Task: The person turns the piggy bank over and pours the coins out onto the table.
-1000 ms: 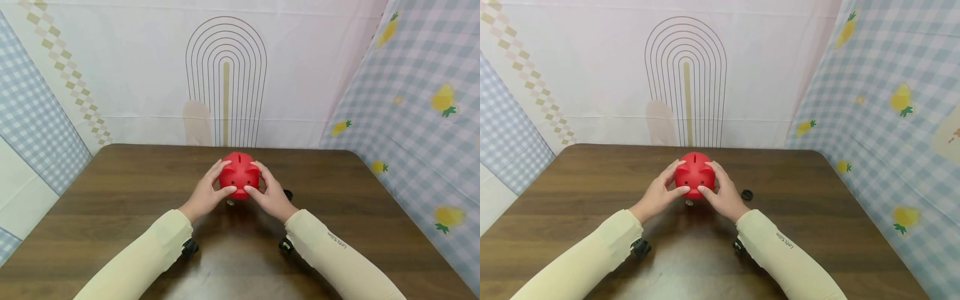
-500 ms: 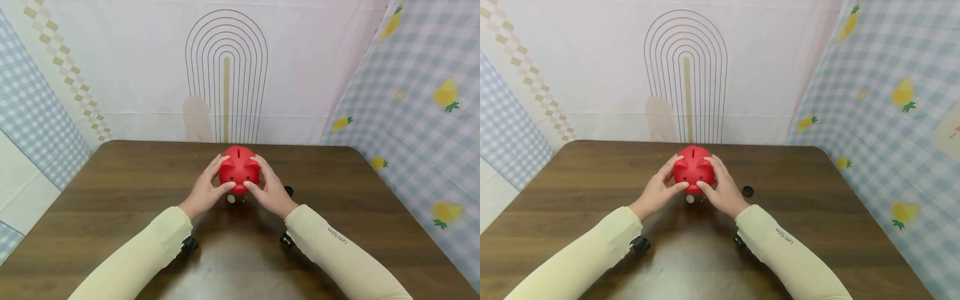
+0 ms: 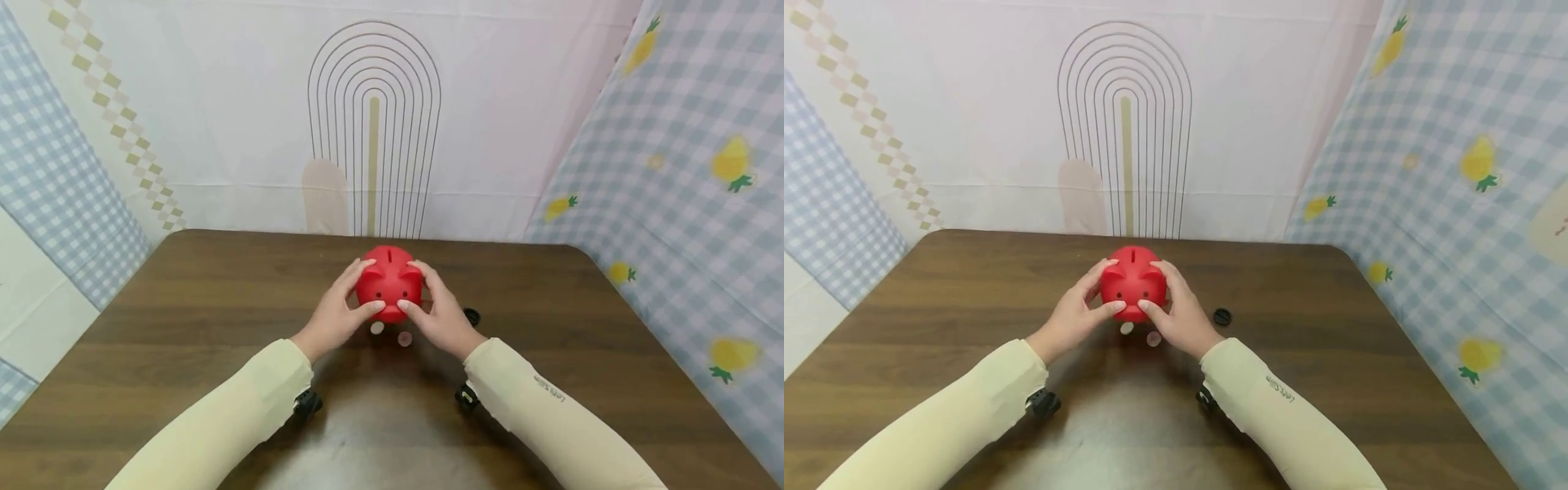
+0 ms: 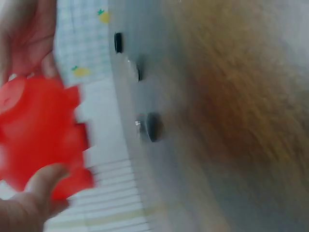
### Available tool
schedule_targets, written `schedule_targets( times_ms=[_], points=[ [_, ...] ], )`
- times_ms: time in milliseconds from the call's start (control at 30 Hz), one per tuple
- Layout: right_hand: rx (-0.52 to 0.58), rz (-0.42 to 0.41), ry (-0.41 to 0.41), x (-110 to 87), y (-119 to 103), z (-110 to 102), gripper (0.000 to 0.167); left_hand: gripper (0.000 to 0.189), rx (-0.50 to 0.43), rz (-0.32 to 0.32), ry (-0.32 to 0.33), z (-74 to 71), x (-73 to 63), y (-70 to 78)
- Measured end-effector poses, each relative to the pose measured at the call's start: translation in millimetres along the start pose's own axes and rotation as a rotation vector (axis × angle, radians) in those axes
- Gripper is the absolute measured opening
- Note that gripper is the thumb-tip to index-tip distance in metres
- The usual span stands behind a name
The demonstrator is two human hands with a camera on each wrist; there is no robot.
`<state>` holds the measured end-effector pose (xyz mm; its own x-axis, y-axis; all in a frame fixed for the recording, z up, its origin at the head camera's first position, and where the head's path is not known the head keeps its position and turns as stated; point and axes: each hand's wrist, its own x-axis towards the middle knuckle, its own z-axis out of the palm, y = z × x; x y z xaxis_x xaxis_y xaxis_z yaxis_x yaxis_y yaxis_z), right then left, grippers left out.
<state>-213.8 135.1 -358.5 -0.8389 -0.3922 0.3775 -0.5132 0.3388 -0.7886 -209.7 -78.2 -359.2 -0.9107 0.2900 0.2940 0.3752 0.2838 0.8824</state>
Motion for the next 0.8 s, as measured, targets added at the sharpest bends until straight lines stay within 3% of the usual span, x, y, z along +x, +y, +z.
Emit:
schedule_targets(
  times_ms=[67,133,167,300,367,467,600,667,733,800],
  points=[
    [-0.045,-0.106,0.036,-2.5,-1.8,-1.0,0.069,0.069,0.029,0.087,0.031,1.6,-3.0,3.4],
    [-0.043,-0.100,0.038,-2.9,-2.1,-1.4,0.068,0.068,0.027,0.086,0.040,3.5,-2.7,4.4],
    [-0.028,-0.057,0.021,-2.7,-1.4,-1.3,0.066,0.068,0.021,0.053,0.029,4.3,-1.9,3.9],
    [0.033,0.210,-0.065,-0.1,-0.1,0.8,0.060,0.069,-0.005,-0.181,-0.035,4.8,1.6,-0.3],
    [0.033,0.256,-0.077,0.4,-0.9,1.5,0.061,0.070,-0.018,-0.225,-0.052,4.1,2.1,-1.3],
    [0.027,0.196,-0.047,-0.2,-3.5,1.9,0.061,0.069,-0.021,-0.156,-0.028,2.8,0.8,-0.5],
    [-0.051,-0.087,0.029,-3.6,-7.5,1.7,0.065,0.070,0.012,0.094,0.033,0.6,-4.9,4.9],
    [-0.075,-0.171,0.062,-3.8,-9.1,2.1,0.067,0.069,0.031,0.181,0.054,-0.4,-5.4,7.4],
    [-0.051,-0.128,0.049,-3.3,-9.7,2.6,0.066,0.069,0.041,0.165,0.042,-1.1,-3.8,8.1],
    [-0.008,0.009,0.003,-2.3,-7.9,4.0,0.063,0.067,0.046,0.070,0.005,-1.5,-1.9,5.8]
  ],
)
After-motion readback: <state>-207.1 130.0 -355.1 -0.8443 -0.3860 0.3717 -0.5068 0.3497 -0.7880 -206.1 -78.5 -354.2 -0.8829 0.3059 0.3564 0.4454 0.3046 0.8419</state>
